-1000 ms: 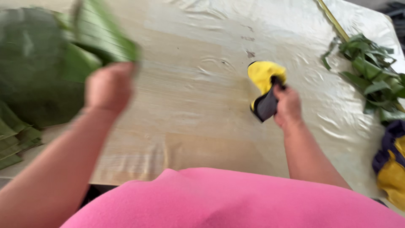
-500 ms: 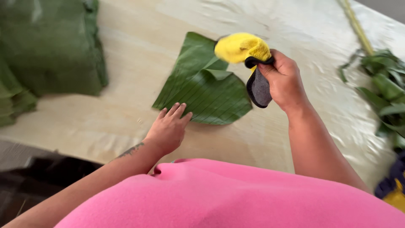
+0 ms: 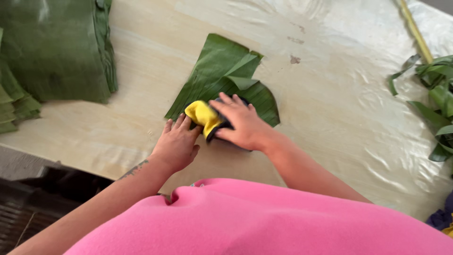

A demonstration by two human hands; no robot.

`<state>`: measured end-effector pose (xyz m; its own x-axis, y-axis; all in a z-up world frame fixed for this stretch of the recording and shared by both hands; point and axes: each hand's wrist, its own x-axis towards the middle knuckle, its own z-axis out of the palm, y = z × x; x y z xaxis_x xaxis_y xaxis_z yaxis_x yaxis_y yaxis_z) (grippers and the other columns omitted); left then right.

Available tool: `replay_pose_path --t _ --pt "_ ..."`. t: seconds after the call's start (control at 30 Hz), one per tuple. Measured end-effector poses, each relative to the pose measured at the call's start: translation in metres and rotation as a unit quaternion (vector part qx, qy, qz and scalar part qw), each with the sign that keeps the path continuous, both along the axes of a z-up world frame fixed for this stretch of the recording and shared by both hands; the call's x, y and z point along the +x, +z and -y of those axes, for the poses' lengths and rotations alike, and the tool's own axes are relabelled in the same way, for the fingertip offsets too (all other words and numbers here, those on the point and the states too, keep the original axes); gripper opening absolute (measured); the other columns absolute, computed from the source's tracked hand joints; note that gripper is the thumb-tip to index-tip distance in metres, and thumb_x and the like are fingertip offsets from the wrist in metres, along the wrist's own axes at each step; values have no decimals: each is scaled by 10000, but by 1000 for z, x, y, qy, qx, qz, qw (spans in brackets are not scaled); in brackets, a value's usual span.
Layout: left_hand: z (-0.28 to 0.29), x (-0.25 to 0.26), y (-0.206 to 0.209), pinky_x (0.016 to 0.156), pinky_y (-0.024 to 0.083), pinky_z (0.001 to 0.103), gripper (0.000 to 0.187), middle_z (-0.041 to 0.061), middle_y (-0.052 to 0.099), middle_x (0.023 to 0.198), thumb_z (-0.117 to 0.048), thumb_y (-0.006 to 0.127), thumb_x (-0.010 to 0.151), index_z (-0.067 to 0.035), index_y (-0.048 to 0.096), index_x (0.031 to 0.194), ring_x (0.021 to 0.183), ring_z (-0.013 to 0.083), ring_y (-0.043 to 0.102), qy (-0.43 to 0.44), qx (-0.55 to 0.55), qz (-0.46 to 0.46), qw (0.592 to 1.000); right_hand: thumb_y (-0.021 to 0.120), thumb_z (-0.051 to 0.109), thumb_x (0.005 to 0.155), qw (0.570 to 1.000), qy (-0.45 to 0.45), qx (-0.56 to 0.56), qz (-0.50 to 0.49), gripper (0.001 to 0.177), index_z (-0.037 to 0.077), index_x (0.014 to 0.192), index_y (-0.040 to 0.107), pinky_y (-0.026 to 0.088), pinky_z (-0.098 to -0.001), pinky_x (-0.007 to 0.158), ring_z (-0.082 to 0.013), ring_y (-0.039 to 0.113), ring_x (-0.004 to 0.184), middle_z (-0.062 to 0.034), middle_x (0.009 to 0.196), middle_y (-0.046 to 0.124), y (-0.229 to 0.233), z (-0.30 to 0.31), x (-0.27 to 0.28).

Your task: The person wipes a table surface and then repeatedly wipes individual banana leaves with a cloth. They handle the leaves one at a time, wiping each side and stacking them on the table.

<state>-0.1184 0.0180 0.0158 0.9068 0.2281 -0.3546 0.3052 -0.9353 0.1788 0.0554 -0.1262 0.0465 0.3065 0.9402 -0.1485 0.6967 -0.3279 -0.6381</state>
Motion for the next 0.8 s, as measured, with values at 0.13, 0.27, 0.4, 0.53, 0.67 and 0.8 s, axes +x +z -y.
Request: replay_pose_path --t 0.13,0.27,0.4,0.53,0.67,0.8 --pt "3 -6 -3 1221 228 559 575 239 292 1608 -283 687 878 -84 527 1393 1549 372 195 -16 29 -28 999 624 507 955 994 8 -95 52 715 330 1578 320 48 -747 1129 -421 54 1548 -104 1697 127 -22 -20 -35" --pt "3 -8 -5 1222 210 566 619 257 231 1631 -328 642 934 -76 446 1464 1550 393 163 -14 23 -23 999 585 473 986 986 -9 9 167 690 297 1610 349 107 -706 1192 -335 197 1577 -50 1711 251 -67 -18 -40" --pt "4 -5 -8 1202 197 570 719 233 157 1646 -376 603 961 -107 303 1557 1530 386 143 -2 -7 -17 1000 627 336 972 975 -62 108 186 631 94 1526 448 276 -600 1173 -368 398 1451 -136 1594 436 -128 1 26" --pt "2 -5 -7 1208 205 555 726 233 118 1663 -382 585 983 -113 272 1580 1541 382 131 -13 0 -39 999 684 140 911 931 -203 173 248 513 13 1393 562 456 -491 987 -424 596 1152 -230 1313 645 -141 32 140" --pt "2 -2 -7 1215 199 531 750 226 92 1665 -386 598 972 -121 256 1585 1542 381 108 -8 -11 -47 999 602 121 1073 914 -346 116 177 150 -21 1114 627 507 -505 765 -412 651 879 -238 973 689 -95 50 212" --pt "2 -1 -6 1209 208 526 738 236 114 1659 -383 608 968 -112 280 1571 1542 387 114 -3 -21 -42 999 567 186 1086 934 -258 239 -67 231 -43 1087 593 510 -459 736 -316 603 837 -216 918 666 -41 20 150"
